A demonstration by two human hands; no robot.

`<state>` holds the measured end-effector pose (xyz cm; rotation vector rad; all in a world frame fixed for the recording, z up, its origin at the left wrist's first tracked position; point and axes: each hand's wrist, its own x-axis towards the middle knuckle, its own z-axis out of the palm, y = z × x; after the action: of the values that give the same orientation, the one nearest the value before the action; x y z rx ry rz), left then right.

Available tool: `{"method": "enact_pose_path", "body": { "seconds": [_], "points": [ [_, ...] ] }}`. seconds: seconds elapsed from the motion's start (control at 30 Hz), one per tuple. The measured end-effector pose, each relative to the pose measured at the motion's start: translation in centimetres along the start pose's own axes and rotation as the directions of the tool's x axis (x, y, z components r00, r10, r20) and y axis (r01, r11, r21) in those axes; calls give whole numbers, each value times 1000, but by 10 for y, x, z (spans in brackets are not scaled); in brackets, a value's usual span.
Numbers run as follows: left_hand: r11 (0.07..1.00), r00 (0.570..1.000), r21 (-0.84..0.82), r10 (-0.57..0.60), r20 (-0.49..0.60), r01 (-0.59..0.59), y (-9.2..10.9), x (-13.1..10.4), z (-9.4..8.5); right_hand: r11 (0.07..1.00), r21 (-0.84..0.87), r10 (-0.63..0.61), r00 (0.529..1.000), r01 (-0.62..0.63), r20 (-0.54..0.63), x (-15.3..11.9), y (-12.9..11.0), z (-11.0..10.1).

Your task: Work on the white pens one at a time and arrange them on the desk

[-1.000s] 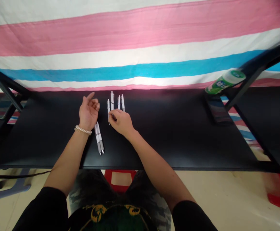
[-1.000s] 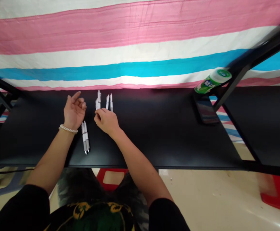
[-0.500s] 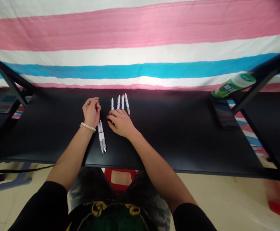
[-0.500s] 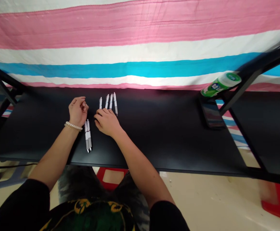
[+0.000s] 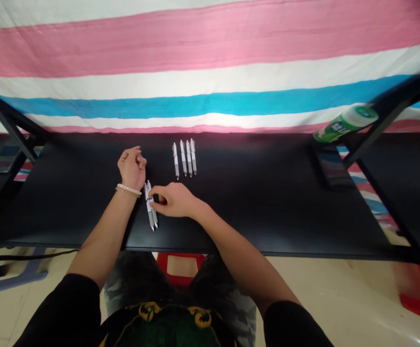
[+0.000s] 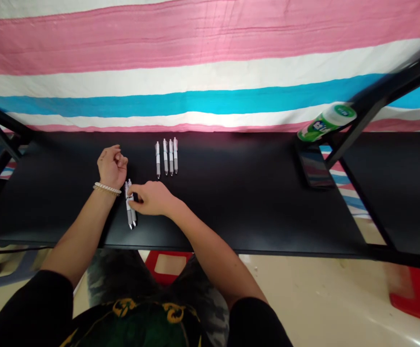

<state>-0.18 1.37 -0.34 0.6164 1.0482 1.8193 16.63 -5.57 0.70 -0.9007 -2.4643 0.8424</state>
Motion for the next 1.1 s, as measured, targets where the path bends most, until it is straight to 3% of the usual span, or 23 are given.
{"method": "enact_pose_path", "body": {
  "seconds": [0.13,0.47,0.83,1.1],
  "points": [
    [1000,999,-7,24,20,-24,-1,2,-1,995,-76,-55,996,60,69,-5,-11,4],
    [1000,1000,-15,5,17,-5,-1,0,1,969,-234,-67,997,76,47,-3,-8,7],
    [1000,999,-15,7,36,-6,1,-3,4,990,-109,-79,993,89,93,-4,-11,2],
    [1000,999,2,26,47,-26,2,-2,3,970,-239,-38,998,51,59,-4,-11,4]
  ]
}}
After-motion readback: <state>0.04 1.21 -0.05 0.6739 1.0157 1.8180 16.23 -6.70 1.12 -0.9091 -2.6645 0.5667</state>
